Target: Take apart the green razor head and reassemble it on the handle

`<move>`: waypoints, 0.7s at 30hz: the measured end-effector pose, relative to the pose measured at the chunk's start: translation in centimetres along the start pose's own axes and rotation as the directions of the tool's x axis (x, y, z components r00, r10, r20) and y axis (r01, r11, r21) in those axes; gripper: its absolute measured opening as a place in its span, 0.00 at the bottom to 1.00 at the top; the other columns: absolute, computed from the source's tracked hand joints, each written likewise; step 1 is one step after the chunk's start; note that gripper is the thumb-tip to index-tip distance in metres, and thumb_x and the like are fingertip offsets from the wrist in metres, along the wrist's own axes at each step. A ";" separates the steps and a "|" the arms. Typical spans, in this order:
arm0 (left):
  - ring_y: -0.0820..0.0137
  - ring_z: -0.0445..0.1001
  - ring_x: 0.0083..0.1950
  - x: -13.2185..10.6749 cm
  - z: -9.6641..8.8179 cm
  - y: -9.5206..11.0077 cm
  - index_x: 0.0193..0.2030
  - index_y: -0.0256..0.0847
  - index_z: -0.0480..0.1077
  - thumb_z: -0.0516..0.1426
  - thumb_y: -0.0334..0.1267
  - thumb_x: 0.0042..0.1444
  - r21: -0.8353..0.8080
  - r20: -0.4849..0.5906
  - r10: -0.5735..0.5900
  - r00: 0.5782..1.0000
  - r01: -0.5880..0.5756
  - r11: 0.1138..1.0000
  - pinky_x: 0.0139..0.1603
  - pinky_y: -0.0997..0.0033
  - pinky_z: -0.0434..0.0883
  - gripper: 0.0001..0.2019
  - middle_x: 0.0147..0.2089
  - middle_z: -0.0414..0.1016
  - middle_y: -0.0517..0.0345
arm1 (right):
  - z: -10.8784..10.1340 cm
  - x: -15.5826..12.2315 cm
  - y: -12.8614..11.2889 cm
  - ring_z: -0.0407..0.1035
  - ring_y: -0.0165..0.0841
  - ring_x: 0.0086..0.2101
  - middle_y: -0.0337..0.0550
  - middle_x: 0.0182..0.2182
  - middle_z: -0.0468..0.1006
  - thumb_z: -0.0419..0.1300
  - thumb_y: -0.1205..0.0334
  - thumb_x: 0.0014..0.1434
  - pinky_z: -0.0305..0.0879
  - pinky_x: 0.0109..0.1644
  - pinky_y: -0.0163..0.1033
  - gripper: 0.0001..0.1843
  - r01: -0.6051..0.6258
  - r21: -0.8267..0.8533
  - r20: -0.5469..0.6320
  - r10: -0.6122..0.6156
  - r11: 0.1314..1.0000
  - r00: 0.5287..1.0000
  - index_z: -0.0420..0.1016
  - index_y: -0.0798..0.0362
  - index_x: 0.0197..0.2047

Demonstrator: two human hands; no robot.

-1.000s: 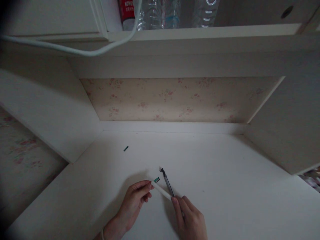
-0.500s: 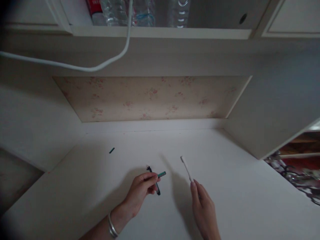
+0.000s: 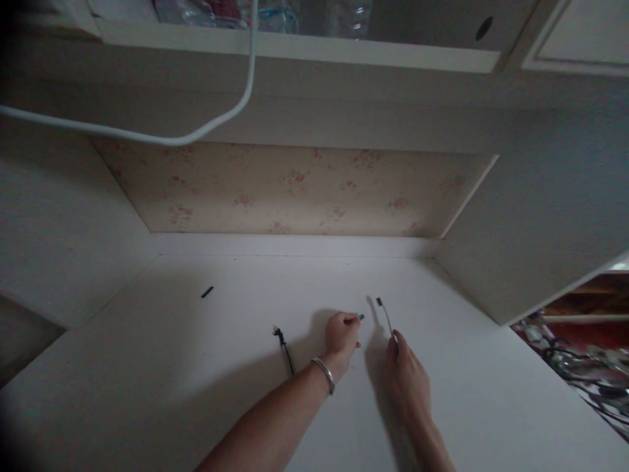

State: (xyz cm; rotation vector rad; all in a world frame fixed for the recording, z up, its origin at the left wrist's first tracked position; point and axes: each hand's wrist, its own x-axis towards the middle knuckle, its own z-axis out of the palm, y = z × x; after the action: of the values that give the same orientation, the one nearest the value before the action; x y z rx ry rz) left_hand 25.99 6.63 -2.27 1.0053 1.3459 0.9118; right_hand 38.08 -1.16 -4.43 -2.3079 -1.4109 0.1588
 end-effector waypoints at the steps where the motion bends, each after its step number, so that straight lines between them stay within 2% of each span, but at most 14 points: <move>1: 0.68 0.76 0.32 0.2 0.4 -0.1 0.40 0.37 0.77 0.58 0.37 0.52 0.036 -0.011 0.006 1.000 -0.006 0.999 0.25 0.74 0.71 0.11 0.40 0.79 0.48 | -0.1 0.1 0.0 0.73 0.43 0.42 0.53 0.46 0.77 0.37 0.54 0.66 0.63 0.41 0.41 0.27 -0.018 -0.021 0.017 0.018 1.000 1.000 0.63 0.56 0.60; 4: 0.66 0.77 0.34 0.6 1.1 -0.2 0.42 0.38 0.77 0.59 0.38 0.53 0.148 -0.020 0.025 1.000 -0.021 0.989 0.32 0.72 0.72 0.12 0.38 0.80 0.47 | -0.6 0.4 0.0 0.74 0.41 0.37 0.47 0.39 0.80 0.39 0.56 0.66 0.60 0.36 0.39 0.22 -0.095 -0.047 0.043 0.097 0.994 0.994 0.67 0.51 0.55; 7: 0.65 0.78 0.37 0.6 1.5 -0.2 0.42 0.39 0.78 0.57 0.39 0.56 0.255 -0.007 0.051 0.999 -0.047 0.966 0.38 0.70 0.71 0.12 0.36 0.80 0.47 | -0.9 0.8 0.0 0.74 0.43 0.37 0.47 0.37 0.80 0.40 0.53 0.66 0.59 0.35 0.40 0.21 -0.175 -0.085 0.027 0.178 0.981 0.984 0.70 0.50 0.50; 12: 0.63 0.77 0.44 0.3 2.0 -0.4 0.40 0.38 0.79 0.54 0.39 0.58 0.398 0.031 0.126 0.992 -0.128 0.909 0.44 0.70 0.68 0.12 0.41 0.80 0.43 | -0.8 1.1 -0.2 0.74 0.45 0.38 0.51 0.36 0.80 0.42 0.49 0.65 0.60 0.36 0.40 0.23 -0.154 -0.142 0.027 0.159 0.978 0.987 0.72 0.52 0.47; 15: 0.60 0.77 0.46 0.2 2.0 -0.4 0.39 0.36 0.79 0.54 0.37 0.58 0.455 0.048 0.161 0.986 -0.165 0.875 0.46 0.68 0.67 0.12 0.43 0.79 0.39 | -0.9 1.1 -0.4 0.74 0.45 0.37 0.52 0.34 0.80 0.41 0.48 0.65 0.60 0.35 0.40 0.24 -0.153 -0.176 0.028 0.160 0.972 0.987 0.74 0.52 0.44; 21: 0.54 0.77 0.43 0.2 2.0 0.0 0.37 0.34 0.79 0.55 0.36 0.56 0.499 0.095 0.210 0.973 -0.229 0.836 0.42 0.63 0.68 0.12 0.39 0.78 0.31 | -1.1 0.6 -1.0 0.74 0.45 0.35 0.53 0.33 0.80 0.39 0.46 0.65 0.61 0.33 0.42 0.26 -0.138 -0.221 0.038 0.150 0.965 0.988 0.74 0.51 0.41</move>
State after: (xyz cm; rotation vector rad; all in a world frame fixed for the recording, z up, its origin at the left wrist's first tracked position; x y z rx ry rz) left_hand 27.97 6.71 -2.38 1.6049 1.4974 0.7070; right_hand 37.86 -0.51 -2.97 -2.6066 -1.3443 0.1156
